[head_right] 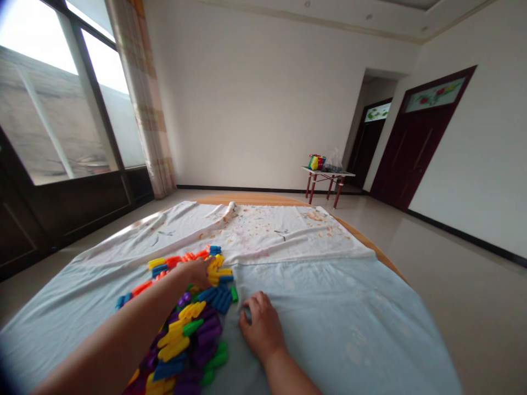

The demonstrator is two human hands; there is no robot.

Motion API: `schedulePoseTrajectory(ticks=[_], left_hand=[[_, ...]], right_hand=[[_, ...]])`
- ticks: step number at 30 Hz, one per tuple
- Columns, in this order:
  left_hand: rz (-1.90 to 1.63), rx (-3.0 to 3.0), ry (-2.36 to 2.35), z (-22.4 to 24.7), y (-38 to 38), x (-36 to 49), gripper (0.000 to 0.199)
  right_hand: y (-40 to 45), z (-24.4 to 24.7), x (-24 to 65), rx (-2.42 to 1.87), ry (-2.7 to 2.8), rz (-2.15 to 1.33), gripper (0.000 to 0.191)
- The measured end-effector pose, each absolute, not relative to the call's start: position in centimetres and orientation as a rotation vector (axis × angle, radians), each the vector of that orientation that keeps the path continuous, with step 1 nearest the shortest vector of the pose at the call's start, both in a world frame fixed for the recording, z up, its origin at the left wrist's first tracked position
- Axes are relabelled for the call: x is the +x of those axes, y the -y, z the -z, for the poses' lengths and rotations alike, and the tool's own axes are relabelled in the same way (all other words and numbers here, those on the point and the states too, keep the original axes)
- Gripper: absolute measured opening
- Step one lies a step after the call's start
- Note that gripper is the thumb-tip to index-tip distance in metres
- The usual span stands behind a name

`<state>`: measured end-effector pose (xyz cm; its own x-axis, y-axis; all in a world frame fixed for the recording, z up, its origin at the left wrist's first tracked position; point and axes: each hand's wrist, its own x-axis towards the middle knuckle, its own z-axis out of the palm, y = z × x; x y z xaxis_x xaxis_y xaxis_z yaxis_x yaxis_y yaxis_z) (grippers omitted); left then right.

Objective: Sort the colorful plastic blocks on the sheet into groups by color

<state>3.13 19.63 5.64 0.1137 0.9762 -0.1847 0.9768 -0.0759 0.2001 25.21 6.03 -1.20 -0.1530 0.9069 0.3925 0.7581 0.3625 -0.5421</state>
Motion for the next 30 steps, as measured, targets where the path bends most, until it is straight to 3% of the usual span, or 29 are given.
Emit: schedulePoseTrajectory(ticks=[7,17,23,30], left_hand=[[0.078,2.233,-1.885,-6.1,-17.2,3.2,0.049],[-0.227,2.352,-1.532,-11.0,-10.8,-0.3,0.063],[-0.052,2.320,-1.428,-10.8,-5.8,-3.8,0.072],[-0.442,2.108,-1.852,-8.6,-12.8,-6.8,0.057]], right_hand=[[-6.1,1.3,25.3,-1.448,1.982,-0.243,0.013],[-6.2,1.4,25.6,-1.426,2.000,-0.224,0.012],[-6.2,1.5,25.5,-1.412,1.992,-0.179,0.012],[-6.2,1.7,25.5,-1.387,1.978,-0.165,0.012]])
